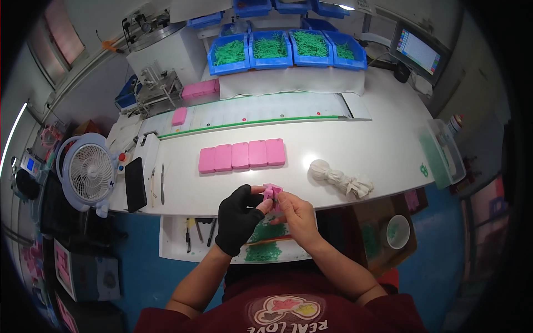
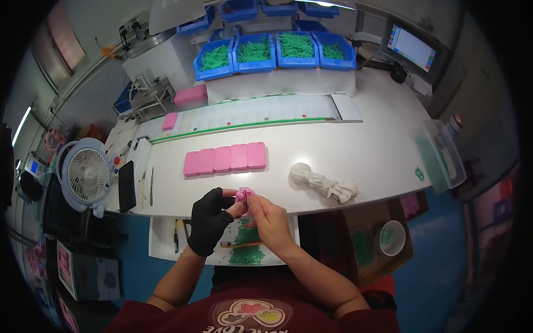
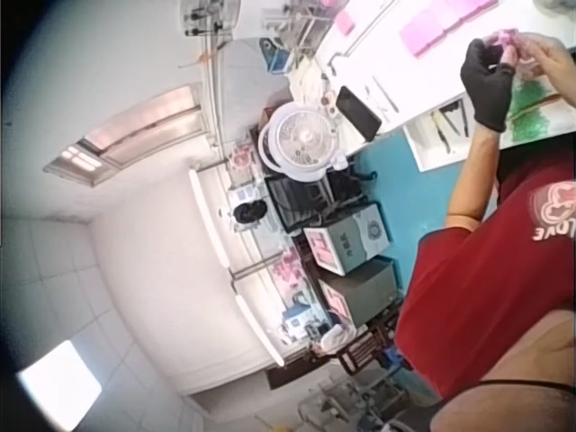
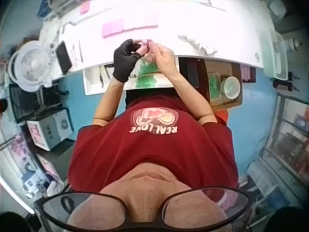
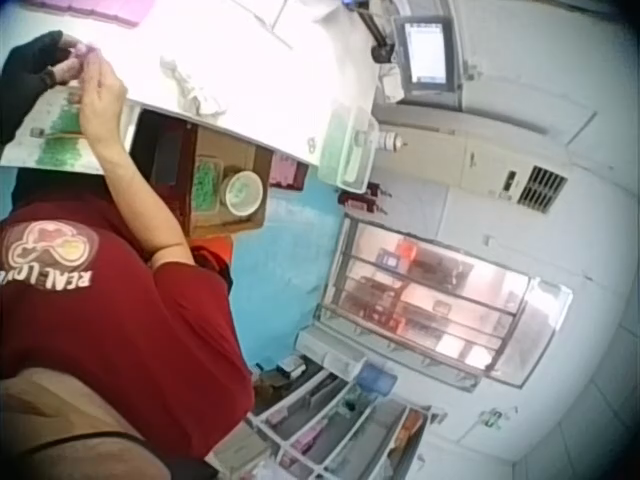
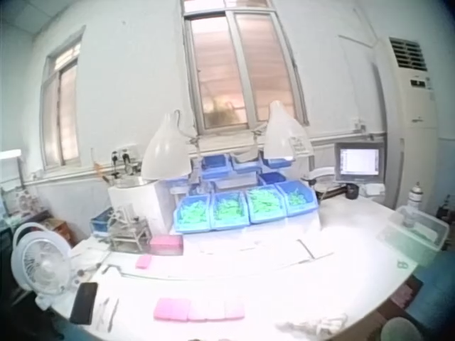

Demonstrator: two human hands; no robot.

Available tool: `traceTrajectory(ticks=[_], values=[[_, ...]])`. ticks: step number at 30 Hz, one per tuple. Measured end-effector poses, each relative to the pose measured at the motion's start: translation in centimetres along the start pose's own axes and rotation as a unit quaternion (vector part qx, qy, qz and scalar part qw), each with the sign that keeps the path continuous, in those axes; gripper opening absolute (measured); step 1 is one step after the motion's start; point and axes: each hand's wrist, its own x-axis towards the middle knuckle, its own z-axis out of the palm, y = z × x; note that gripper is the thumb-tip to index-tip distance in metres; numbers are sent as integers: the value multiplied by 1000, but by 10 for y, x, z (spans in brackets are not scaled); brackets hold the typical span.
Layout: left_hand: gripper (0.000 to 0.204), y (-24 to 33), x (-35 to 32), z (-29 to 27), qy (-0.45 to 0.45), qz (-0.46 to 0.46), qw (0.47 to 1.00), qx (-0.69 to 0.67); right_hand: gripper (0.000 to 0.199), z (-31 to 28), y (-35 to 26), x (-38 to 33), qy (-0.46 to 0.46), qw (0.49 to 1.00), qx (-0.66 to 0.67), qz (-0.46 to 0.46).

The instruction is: Assembling small green components into pink plastic housings at a production station.

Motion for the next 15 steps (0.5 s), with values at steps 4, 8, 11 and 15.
traceTrajectory(ticks=[4, 8, 11, 15], values=[[25, 5, -1, 7, 15, -12, 1000, 8, 39, 4, -1, 0, 24, 998, -51, -31], [25, -3, 0, 11, 25, 3, 999, 29, 36, 1, 0, 0, 20, 988, -135, -69], [25, -3, 2, 14, 18, 1, 1000, 1, 33, -1, 4, 2, 45, 982, -145, -115], [26, -3, 3, 12, 16, 1, 1000, 11, 34, -4, 7, 3, 63, 962, -233, -129]])
